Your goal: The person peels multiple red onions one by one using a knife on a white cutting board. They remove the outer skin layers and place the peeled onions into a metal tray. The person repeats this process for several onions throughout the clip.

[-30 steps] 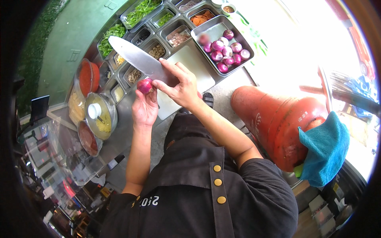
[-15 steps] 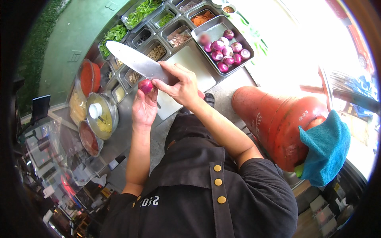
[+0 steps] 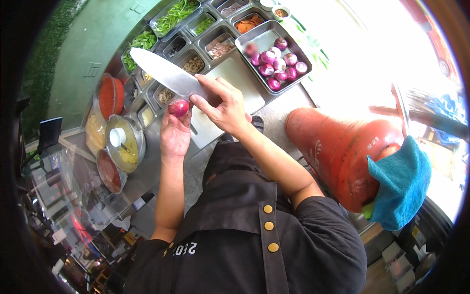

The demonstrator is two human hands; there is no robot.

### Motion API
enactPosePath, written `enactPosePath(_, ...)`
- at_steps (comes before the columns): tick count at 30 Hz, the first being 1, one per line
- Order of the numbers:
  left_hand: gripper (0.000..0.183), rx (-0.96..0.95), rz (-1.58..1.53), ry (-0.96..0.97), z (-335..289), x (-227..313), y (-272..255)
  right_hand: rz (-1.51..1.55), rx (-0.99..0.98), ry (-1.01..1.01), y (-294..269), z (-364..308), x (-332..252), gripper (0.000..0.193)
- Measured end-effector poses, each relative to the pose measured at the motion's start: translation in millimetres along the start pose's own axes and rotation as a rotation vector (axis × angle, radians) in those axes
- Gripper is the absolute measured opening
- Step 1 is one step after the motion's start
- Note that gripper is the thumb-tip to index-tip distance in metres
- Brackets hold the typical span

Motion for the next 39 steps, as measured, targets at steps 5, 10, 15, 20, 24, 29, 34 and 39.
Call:
enactPosePath(5, 0.066, -0.02, 0.071, 0.018, 2.0, 1.1, 1.6, -0.025, -0.005, -0.04, -2.1, 1.4, -3.2, 0.053)
enactPosePath(10, 0.062, -0.011, 0.049, 0.005, 1.6, -0.5, 2.6, -0.029, 0.0, -0.054, -3.4, 1.0, -4.1, 0.053)
enactPosePath(15, 0.052, 0.004, 0.022, 0.016, -1.0, -2.8, 3.8, -0.028, -0.05, -0.01, -3.1, -3.0, -1.2, 0.053)
enactPosePath(20, 0.046, 0.024, 0.019, -0.003, -2.8, -4.7, 2.7, 0.011, -0.012, -0.034, -2.7, -3.3, 3.4, 0.053)
enactPosePath(24, 0.043, 0.09, 0.08, -0.041, -2.1, -10.2, -2.1, 0.019, -0.108, -0.061, 4.3, -8.9, 4.2, 0.053)
enactPosePath(29, 0.05, 0.065, 0.031, 0.004, -2.2, -5.2, -5.7, 0.07, 0.053, 0.0, 0.5, -15.7, 5.7, 0.053)
enactPosePath(34, 0.052, 0.025, 0.055, -0.007, -7.7, 1.5, -5.9, -0.001, -0.002, -0.023, -8.6, -4.5, 5.3, 0.069)
enactPosePath(39, 0.047, 0.003, 0.04, 0.005, -7.0, 0.8, -1.7, -0.056, -0.079, -0.078, -5.4, -1.7, -8.4, 0.076)
Point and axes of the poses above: each hand's wrist, its own z-axis towards the middle knuckle, its own y-axis out of the palm, x = y × z, the point moved 6 cm from there along z, towards the middle knuckle, and after that the axes turned 2 degrees about -x, right-handed, at the moved point
